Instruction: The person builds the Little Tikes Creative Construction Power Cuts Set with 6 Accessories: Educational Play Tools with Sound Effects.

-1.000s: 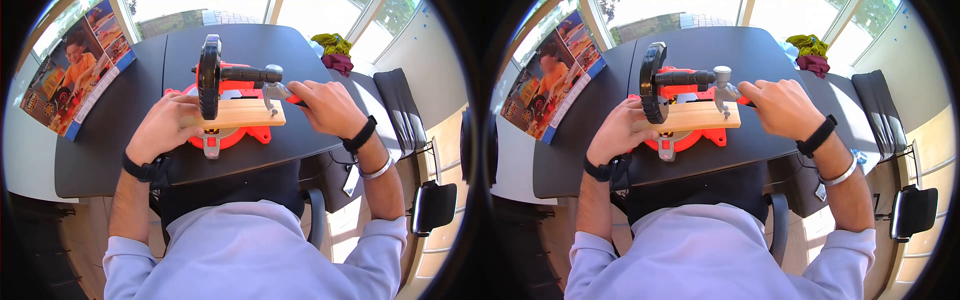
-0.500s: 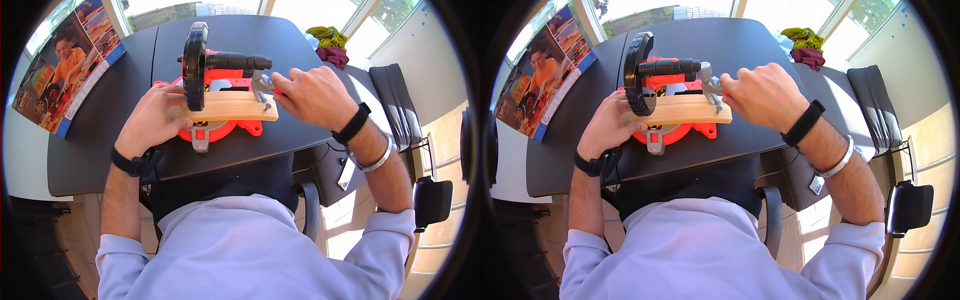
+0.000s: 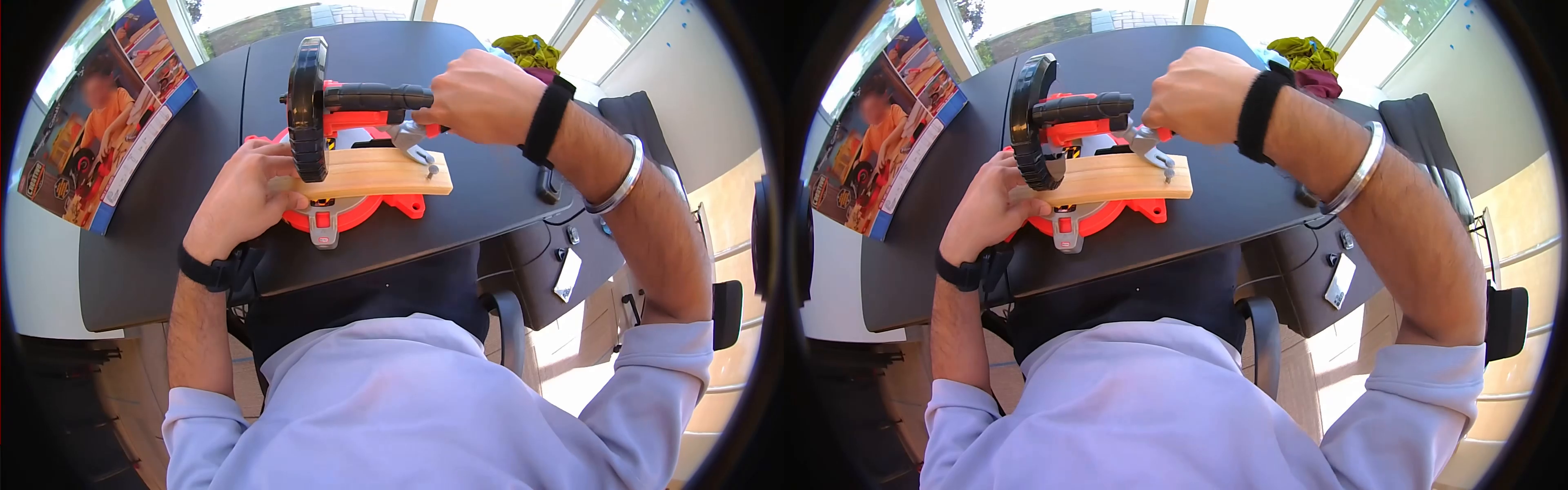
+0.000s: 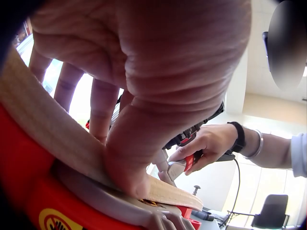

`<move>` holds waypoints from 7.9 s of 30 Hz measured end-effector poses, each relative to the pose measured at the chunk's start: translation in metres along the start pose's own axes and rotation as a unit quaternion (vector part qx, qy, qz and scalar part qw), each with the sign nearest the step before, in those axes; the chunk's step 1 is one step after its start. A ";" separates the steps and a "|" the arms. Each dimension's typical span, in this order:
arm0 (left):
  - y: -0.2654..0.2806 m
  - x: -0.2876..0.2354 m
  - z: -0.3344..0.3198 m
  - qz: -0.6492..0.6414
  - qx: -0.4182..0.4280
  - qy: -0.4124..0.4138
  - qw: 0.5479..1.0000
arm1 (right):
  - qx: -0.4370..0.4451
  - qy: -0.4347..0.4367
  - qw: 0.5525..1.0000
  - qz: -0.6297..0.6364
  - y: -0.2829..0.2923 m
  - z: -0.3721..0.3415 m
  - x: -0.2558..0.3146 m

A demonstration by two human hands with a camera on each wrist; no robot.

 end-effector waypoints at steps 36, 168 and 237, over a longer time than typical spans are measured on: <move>-0.001 -0.003 0.001 -0.011 0.040 0.023 0.999 | 0.043 0.021 0.973 -0.224 0.004 0.016 0.027; 0.172 -0.067 -0.141 0.052 -0.536 -0.234 0.809 | -0.802 -0.212 0.545 0.126 0.063 -0.245 0.103; 0.198 -0.014 -0.191 -0.019 -0.640 -0.186 0.745 | -0.143 -0.747 0.610 0.222 -0.201 -0.224 0.012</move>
Point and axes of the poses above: each hand's wrist, its own z-axis towards the middle knuckle, its own y-axis out of the back of the hand, x = y × z, the point moved 5 cm from there along z, towards the middle knuckle, and after that the axes turned 5 degrees about z, right-handed, at the moved point
